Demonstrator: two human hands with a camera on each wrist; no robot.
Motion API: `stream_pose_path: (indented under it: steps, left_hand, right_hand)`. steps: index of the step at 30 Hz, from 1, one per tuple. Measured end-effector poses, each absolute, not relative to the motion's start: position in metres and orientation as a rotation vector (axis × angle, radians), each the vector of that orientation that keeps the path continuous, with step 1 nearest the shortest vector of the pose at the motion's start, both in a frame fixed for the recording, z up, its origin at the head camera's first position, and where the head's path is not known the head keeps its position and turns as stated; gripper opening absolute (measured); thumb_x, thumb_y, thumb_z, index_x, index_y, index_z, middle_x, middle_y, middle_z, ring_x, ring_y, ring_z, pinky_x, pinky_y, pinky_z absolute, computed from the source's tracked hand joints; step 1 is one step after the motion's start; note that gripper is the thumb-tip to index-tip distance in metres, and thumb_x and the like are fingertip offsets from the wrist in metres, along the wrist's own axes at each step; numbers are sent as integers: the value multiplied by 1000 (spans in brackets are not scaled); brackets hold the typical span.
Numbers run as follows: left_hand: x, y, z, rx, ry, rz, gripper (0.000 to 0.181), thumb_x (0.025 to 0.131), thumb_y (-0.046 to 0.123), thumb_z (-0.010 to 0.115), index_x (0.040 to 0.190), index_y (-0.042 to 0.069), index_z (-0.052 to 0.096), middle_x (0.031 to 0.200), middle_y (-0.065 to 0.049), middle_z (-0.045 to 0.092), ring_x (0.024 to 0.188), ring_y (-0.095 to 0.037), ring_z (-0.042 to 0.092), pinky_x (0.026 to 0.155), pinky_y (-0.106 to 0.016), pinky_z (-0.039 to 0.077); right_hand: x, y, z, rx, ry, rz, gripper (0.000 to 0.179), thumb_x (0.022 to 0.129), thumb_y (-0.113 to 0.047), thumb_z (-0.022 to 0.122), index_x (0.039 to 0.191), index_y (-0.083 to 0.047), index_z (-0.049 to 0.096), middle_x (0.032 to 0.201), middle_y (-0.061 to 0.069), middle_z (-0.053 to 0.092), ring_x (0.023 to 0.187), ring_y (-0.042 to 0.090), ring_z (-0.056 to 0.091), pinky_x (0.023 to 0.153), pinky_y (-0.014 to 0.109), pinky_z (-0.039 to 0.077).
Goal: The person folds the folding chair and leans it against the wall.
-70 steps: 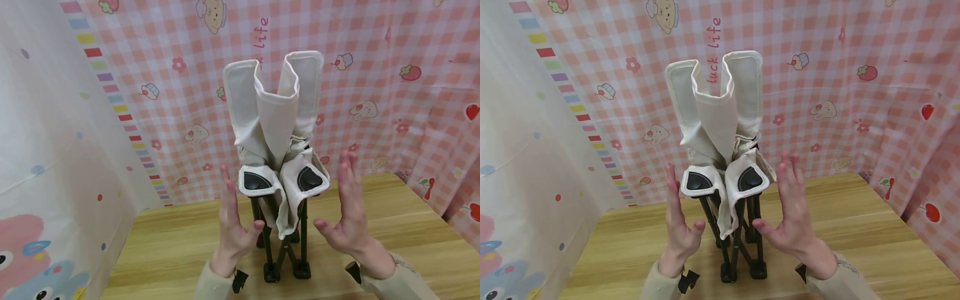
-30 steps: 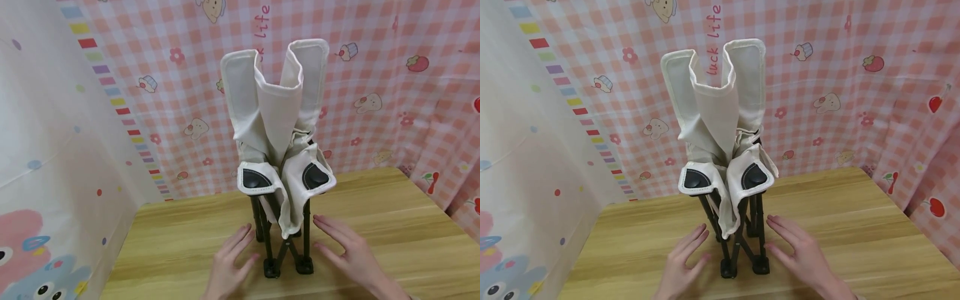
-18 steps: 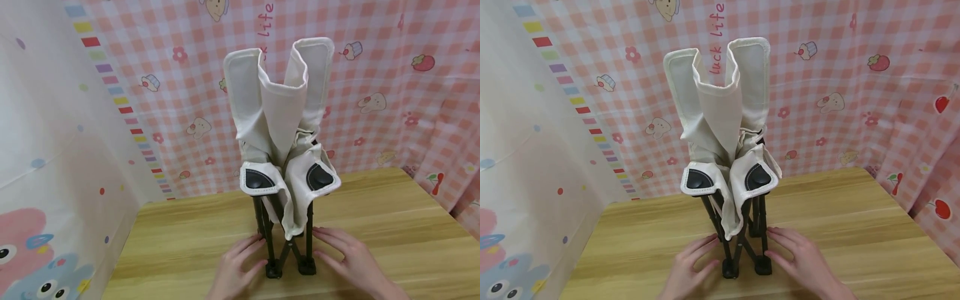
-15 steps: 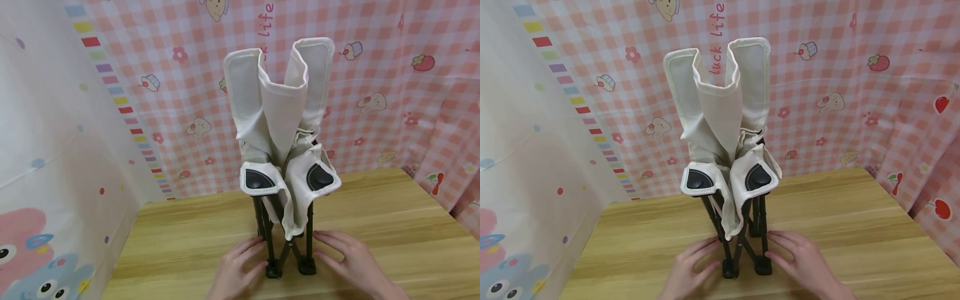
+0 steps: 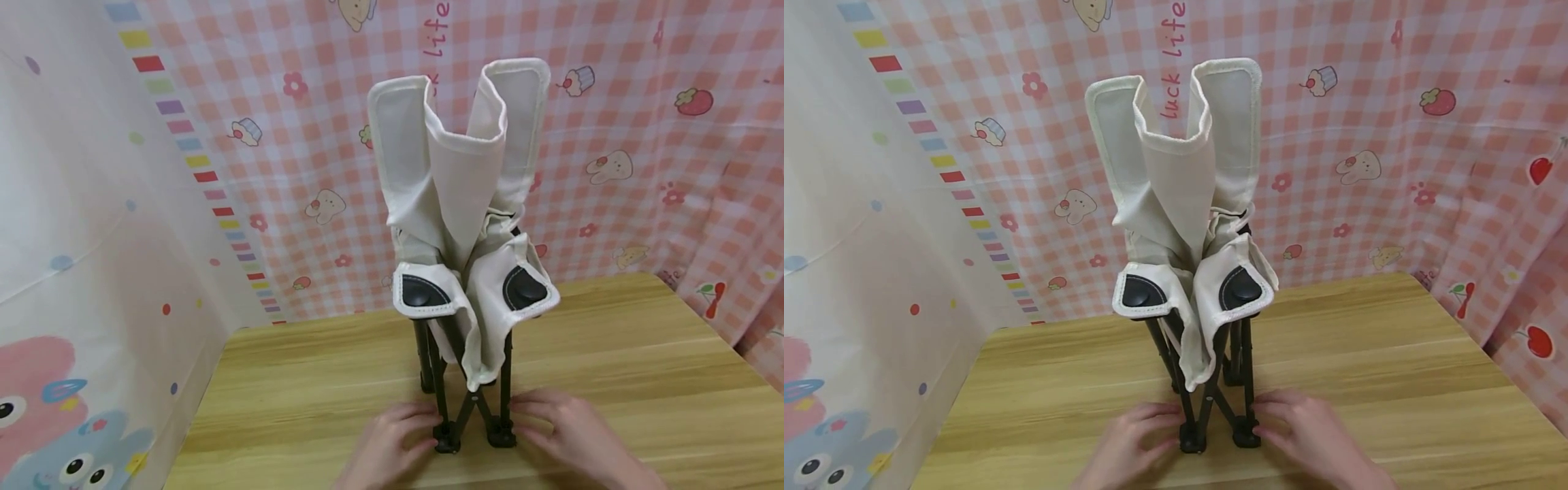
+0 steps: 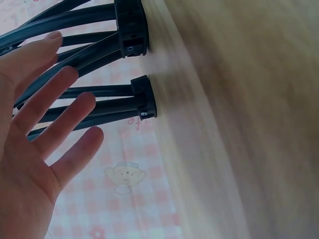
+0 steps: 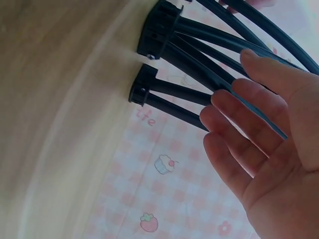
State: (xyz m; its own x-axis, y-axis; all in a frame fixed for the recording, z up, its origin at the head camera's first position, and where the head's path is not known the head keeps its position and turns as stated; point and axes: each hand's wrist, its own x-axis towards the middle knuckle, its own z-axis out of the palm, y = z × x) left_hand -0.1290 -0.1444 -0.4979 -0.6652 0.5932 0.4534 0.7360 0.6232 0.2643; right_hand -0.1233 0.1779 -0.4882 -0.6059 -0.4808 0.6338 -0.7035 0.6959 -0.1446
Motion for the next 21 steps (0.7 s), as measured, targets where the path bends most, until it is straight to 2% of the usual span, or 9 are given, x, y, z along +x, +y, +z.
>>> stream_pose_path:
  steps: [3, 6, 12, 21]
  left_hand:
    - [-128, -144, -498, -1083, -2587, -592, 27, 87, 25, 84, 114, 24, 80, 123, 5, 78, 111, -13, 76, 95, -29, 64]
    - [-127, -143, -497, -1088, -2658, -535, 23, 90, 28, 81, 114, 27, 80, 123, 7, 78, 112, -12, 75, 94, -27, 64]
    - [-125, -141, -496, -1120, -2729, -484, 21, 93, 29, 79, 115, 29, 81, 124, 8, 78, 114, -12, 73, 95, -27, 63]
    - [-127, -140, -496, -1224, -2667, -409, 19, 93, 26, 79, 112, 29, 81, 125, 9, 78, 115, -10, 74, 95, -25, 63]
  right_hand:
    - [-122, 177, -490, 946, -2384, 526, 34, 68, -17, 93, 99, -23, 82, 100, -5, 82, 86, 14, 78, 73, 31, 66]
    - [-119, 176, -490, 971, -2460, 591, 30, 73, -14, 91, 101, -21, 82, 100, -5, 82, 87, 14, 77, 74, 31, 67]
    - [-117, 169, -490, 1017, -2642, 640, 24, 83, -21, 86, 107, -20, 82, 108, 0, 81, 94, 18, 77, 79, 36, 67]
    - [-120, 167, -493, 1084, -2591, 586, 24, 81, -17, 86, 105, -18, 83, 107, 1, 82, 93, 19, 78, 78, 35, 67]
